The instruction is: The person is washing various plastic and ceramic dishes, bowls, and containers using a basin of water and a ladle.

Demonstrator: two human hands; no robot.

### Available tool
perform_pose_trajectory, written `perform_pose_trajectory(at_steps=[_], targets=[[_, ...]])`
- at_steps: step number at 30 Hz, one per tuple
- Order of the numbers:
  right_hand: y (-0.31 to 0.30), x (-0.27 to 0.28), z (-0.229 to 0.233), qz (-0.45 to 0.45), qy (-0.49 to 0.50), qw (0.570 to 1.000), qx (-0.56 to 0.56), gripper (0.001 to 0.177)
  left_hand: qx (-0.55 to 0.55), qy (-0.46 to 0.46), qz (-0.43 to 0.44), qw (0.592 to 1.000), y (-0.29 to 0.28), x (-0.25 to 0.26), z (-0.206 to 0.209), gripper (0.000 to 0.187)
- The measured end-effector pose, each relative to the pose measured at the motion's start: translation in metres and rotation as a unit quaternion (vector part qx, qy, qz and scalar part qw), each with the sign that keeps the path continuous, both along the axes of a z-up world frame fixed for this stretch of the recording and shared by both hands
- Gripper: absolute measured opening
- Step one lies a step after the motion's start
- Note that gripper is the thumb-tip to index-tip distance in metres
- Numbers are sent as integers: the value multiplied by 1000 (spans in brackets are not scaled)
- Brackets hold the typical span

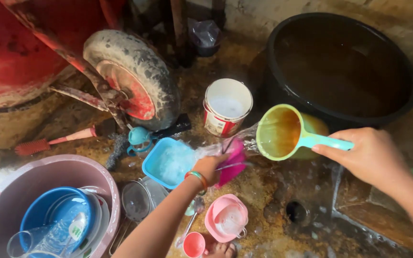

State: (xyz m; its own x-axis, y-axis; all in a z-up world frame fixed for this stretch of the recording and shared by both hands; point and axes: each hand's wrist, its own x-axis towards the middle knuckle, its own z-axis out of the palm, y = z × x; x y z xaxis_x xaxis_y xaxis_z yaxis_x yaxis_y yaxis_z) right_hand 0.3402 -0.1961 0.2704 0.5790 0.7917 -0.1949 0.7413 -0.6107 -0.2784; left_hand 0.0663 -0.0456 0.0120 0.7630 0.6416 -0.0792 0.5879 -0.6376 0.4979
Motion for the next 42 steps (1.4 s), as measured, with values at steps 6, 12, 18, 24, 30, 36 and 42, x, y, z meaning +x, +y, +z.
perform_pose_trajectory(at_steps=[6,12,18,24,30,36,42], targets=[[-7,3,21,104,-115,988,-3,41,-173,-291,17,941,20,16,-62,61],[0,-24,49,107,-78,991,29,43,-492,-409,-82,764,41,12,-7,52],[3,11,38,132,-39,982,130,34,-422,-279,23,862,49,-8,40,59],[6,12,30,136,35,966,215,28,-149,-277,-99,944,64,4,63,58],[19,-36,23,277,-344,897,24,41,143,171,-117,968,47,35,101,62],[25,-63,45,371,-431,821,49,39,148,283,-174,932,57,41,126,57],[24,-82,87,406,-397,779,268,40,-111,179,-156,965,109,16,69,67]])
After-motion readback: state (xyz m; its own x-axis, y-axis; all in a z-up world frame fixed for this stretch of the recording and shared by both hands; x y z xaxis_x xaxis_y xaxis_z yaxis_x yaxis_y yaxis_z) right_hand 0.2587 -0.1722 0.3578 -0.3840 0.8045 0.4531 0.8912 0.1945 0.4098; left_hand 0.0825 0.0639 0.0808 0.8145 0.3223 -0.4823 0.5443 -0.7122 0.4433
